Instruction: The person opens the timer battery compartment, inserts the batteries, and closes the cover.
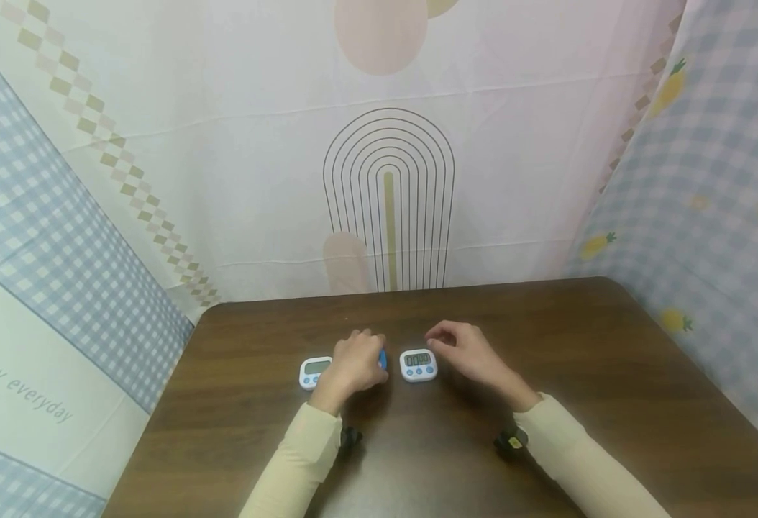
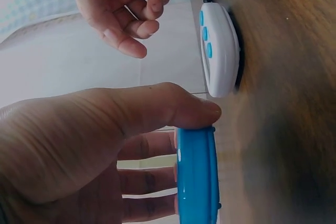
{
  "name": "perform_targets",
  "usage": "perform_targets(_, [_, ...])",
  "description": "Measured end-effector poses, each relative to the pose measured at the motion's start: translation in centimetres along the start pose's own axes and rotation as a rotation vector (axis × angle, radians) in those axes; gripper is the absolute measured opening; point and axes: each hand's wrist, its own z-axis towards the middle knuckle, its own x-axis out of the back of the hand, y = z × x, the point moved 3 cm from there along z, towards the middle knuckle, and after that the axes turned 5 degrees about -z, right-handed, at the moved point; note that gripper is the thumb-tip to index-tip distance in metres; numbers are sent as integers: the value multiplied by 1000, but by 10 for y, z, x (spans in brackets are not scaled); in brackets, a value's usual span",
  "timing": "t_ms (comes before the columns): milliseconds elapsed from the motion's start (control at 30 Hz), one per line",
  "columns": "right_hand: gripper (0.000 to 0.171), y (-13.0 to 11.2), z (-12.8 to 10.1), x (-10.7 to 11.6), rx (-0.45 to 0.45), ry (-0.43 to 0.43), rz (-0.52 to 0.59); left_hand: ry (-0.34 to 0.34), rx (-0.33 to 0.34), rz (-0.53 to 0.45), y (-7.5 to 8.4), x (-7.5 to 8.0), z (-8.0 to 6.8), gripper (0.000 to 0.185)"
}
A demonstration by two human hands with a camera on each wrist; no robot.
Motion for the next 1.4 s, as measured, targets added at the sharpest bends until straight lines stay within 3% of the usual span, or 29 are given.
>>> perform_targets(200, [24,-1,0,0,0,-8,10,32,0,-11,1,2,0,48])
perform_targets(1000, [24,-1,0,-3,26,-6,27,228,-108,-103,18,10,0,55])
perform_targets(1400, [27,-1,-1,-4,-11,-93,199,288,-195,-310,25,13,-2,56])
